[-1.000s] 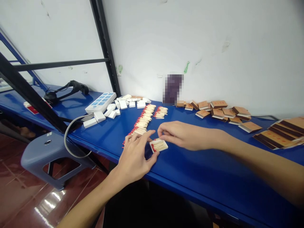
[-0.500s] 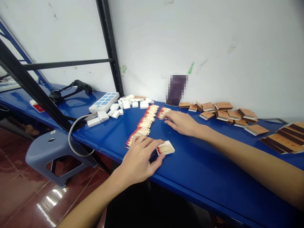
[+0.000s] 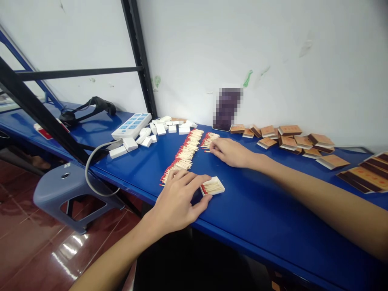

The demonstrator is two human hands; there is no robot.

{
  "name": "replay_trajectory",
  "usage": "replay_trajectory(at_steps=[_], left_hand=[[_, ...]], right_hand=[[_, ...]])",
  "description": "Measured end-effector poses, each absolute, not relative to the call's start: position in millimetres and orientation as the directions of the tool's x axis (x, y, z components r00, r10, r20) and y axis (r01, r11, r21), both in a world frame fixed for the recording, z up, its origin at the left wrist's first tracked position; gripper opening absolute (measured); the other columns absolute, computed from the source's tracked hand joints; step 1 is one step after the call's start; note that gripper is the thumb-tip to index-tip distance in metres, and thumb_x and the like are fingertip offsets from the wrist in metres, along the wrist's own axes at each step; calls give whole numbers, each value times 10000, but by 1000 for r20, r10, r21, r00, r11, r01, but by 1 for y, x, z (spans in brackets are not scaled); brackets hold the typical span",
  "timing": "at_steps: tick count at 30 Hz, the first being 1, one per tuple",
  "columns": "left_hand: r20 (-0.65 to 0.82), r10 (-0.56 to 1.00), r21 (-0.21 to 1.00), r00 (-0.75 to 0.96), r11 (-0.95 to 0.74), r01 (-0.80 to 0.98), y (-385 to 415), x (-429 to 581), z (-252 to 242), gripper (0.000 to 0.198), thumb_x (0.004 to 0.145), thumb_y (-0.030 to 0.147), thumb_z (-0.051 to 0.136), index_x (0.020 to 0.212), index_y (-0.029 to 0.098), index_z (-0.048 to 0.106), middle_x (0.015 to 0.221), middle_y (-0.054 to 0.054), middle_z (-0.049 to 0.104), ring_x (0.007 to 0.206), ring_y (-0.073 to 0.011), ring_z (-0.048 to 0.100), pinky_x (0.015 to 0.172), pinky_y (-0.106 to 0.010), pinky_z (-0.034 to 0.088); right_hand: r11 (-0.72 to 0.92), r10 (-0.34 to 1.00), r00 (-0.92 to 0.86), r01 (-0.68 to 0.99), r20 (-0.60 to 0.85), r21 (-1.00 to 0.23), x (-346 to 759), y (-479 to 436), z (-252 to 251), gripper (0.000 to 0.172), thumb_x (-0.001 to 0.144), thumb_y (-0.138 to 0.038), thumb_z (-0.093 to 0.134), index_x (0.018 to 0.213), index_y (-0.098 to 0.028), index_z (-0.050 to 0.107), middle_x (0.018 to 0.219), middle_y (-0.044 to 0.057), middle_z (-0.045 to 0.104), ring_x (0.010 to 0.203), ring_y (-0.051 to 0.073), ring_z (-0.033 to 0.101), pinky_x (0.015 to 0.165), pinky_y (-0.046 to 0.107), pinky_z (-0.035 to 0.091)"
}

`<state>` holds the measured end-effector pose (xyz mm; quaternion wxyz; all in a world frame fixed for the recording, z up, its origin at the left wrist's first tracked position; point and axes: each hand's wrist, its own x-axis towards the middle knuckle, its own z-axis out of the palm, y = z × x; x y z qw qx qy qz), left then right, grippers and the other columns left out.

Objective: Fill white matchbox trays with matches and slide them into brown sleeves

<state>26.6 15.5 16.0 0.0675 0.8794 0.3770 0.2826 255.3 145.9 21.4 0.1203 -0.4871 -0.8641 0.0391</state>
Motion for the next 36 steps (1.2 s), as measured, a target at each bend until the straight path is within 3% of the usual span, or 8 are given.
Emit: replay_trajectory(at_steps=[6,11,17,21,26,31,36], left_hand=[[463,734,337,498,-665,667,16,28,16,389,901,288,617,1279,229,547,1110,-39,716,1037,-243,602,965,-413,382],[463,750,347,472,-644,682,17,28,15,454,893,293,622,1326,247,496,1157,-45,706,1065,-252,607,987,-434,371],[458,757,384,466,-641,664,16,28,12,573,896,302,626,1405,242,371,1122,-28,701,1131,-250,581,994,-416,365],[461,737,369,494,-665,649,16,27,14,460,896,282,629,1323,235,465,1116,-24,701,1059,-232,595,979,-405,366],[441,721,333,535,-685,648,17,27,17,190,906,281,614,1086,226,637,1043,-26,724,996,-240,598,940,-415,377],[434,715,327,548,-692,644,17,27,17,164,920,296,604,1034,223,695,1042,-37,717,991,-238,590,948,-423,375],[433,705,325,561,-703,633,16,26,17,169,927,298,595,1021,226,715,1029,-30,713,964,-229,584,938,-422,375]], right_hand=[[538,843,-523,811,125,-232,260,106,21,184,974,-283,374,901,-211,528,981,99,643,853,228,587,724,350,421],[560,823,-551,747,137,-359,260,73,35,218,998,-331,341,928,-221,516,1007,92,642,883,221,592,758,356,440],[602,781,-616,693,108,-398,247,45,46,211,1005,-328,345,966,-227,526,963,62,634,767,186,570,687,333,421],[639,746,-660,674,85,-372,239,42,45,230,1006,-334,349,950,-224,543,969,74,644,774,194,583,685,334,415],[589,807,-559,732,191,-343,247,65,44,190,985,-292,374,934,-228,545,915,58,656,800,198,590,697,324,414],[490,865,-444,847,233,-206,263,110,27,132,940,-264,453,1024,-213,542,912,61,652,790,208,581,668,318,377],[424,896,-374,882,238,-208,263,138,19,167,947,-300,471,1065,-201,538,896,54,644,741,194,558,608,296,331]])
